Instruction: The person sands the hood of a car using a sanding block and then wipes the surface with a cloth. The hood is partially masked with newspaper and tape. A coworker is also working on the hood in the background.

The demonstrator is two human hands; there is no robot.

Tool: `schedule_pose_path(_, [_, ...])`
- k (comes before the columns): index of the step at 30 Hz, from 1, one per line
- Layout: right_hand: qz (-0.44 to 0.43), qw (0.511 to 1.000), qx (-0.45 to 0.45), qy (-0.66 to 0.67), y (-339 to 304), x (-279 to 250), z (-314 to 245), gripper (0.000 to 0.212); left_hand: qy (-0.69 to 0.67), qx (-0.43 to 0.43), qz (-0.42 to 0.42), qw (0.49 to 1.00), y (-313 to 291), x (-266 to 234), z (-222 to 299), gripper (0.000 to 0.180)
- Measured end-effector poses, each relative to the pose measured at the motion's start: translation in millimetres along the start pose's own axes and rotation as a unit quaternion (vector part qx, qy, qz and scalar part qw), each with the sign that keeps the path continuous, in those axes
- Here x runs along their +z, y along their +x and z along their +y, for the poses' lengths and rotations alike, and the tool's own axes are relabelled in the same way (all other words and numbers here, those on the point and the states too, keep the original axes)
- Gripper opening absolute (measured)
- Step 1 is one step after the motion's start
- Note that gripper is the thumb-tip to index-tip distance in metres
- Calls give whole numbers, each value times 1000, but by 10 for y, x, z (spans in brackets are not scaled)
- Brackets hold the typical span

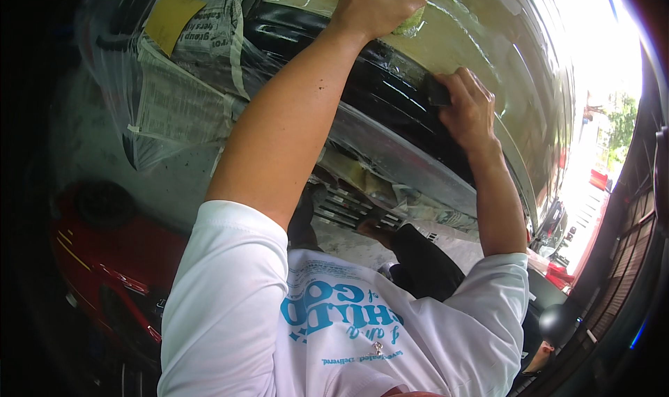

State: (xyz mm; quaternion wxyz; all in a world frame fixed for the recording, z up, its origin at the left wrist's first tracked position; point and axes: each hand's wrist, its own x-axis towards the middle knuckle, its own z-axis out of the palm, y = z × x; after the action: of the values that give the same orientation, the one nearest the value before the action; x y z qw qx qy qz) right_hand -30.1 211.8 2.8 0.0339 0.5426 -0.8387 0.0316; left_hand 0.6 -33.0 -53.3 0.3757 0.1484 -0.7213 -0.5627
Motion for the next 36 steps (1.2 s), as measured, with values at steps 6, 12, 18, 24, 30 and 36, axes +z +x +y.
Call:
schedule_pose_path(6, [5, 999, -22, -38, -34, -78, 2, 38, -47, -20, -5, 999, -11, -40, 66, 65])
schedule_pose_path(12, [0, 1000, 15, 3, 8, -55, 0, 35, 21, 2, 11, 1000, -41, 39, 26, 64])
schedule_pose_path(18, [38, 998, 23, 39, -11, 4, 36, 33, -10, 40, 17, 999, -27, 41, -37, 68])
schedule_pose_path(24, [7, 1000, -19, -4, 85, -109, -99, 34, 12, 9, 20, 1000, -65, 47, 16, 66])
schedule_pose_path(30, [58, 996, -23, 66, 70, -18, -56, 29, -41, 37, 15, 998, -40, 61, -1, 66])
schedule_pose_path(36, [-3, 1000, -19, 5, 97, -120, -53, 27, -17, 18, 11, 1000, -47, 13, -30, 67])
